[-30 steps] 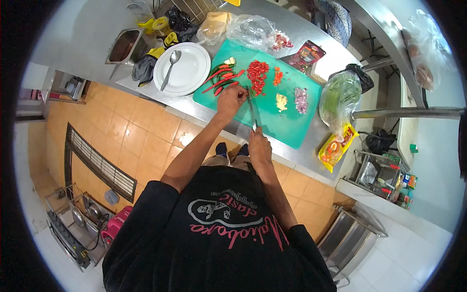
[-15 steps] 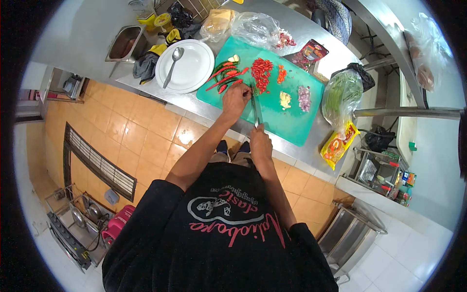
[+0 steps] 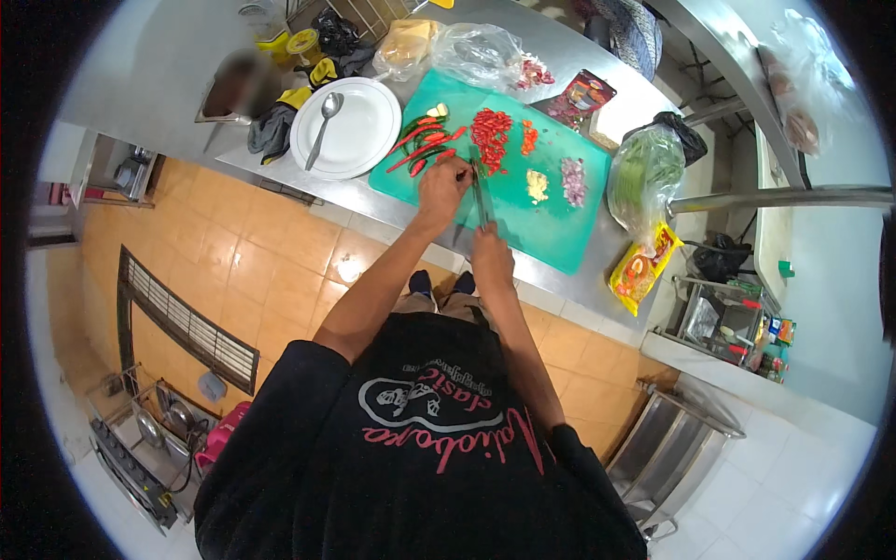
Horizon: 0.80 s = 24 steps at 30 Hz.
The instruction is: The person cuts red chili peppers and other vegetables into small pieces using a knife on a green cutting board.
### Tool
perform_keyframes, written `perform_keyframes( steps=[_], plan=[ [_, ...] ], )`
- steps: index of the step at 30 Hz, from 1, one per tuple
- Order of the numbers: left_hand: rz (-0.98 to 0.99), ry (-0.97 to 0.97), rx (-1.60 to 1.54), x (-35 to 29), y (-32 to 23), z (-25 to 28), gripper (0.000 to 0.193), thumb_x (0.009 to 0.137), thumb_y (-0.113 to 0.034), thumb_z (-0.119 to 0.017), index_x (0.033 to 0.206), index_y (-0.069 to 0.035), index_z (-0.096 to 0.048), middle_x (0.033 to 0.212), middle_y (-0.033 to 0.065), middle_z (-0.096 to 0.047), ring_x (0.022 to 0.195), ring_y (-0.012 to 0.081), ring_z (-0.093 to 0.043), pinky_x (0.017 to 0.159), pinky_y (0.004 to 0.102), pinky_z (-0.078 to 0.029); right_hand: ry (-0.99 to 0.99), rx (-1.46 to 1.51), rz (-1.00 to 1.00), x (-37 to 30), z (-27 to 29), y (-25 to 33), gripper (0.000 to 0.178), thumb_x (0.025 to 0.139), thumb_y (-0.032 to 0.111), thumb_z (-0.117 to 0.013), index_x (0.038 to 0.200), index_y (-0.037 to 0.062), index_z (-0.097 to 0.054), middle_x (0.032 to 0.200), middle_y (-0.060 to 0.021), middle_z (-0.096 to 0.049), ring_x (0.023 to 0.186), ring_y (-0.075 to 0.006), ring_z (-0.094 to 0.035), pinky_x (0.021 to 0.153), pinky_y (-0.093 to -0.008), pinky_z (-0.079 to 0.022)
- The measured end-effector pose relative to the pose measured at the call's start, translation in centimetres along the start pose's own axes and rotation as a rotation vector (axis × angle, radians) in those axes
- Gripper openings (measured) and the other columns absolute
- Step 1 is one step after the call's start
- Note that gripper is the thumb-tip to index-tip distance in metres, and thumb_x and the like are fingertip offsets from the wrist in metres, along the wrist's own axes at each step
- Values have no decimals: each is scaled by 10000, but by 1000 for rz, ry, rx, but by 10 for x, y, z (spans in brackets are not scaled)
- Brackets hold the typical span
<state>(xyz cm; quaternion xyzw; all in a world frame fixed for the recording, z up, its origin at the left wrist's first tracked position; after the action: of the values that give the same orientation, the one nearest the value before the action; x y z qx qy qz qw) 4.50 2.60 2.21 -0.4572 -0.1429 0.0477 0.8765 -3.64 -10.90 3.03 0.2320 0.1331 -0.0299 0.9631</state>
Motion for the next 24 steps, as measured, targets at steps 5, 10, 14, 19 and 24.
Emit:
perform_keyframes(
  steps=[5,10,14,19,24],
  plan=[
    [15,45,20,-3,4,4,105,745,-77,-698,843,-48,-673,871,142,-665,744,312,-650,666,398,-512,20,-32,29,-8,1,-7,286,984,263,-415,1023,-8,-496,796,-288,-650,782,-470,-642,695,-557,-517],
    [-47,-9,58,-10,12,6,143,758,-61,-676,900,-65,-697,877,125,-650,756,310,-642,681,409,-517,19,-52,-2,-20,7,-9,296,981,271,-419,1016,-9,-507,789,-290,-648,778,-474,-641,696,-556,-517],
    [-152,-11,87,-15,1,10,176,777,-28,-662,944,-57,-707,842,161,-656,702,311,-632,669,399,-512,-3,-42,-7,-1,13,-11,307,981,280,-423,1013,-13,-508,803,-304,-642,802,-481,-634,704,-556,-513],
    [-74,54,-53,-7,4,9,180,778,-15,-675,954,-40,-707,815,163,-679,682,282,-656,634,349,-514,-6,12,6,-1,15,-13,323,983,293,-418,1027,-12,-515,815,-311,-639,810,-488,-629,711,-558,-513],
    [-48,64,-128,0,15,4,145,768,-26,-679,909,-25,-712,805,175,-672,668,296,-654,616,384,-511,18,41,16,-11,14,-9,344,992,300,-391,1048,-19,-505,813,-316,-637,807,-489,-628,713,-568,-507]
  ],
)
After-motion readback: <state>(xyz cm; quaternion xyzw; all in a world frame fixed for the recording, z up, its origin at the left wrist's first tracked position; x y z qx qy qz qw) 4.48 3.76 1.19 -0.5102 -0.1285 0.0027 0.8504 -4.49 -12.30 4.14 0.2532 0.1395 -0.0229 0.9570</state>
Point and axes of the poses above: each hand's wrist, its own x-axis towards the middle knuckle, its own z-axis out of the back of the hand, y = z × x, the point moved 5 cm from there along x, towards the middle knuckle
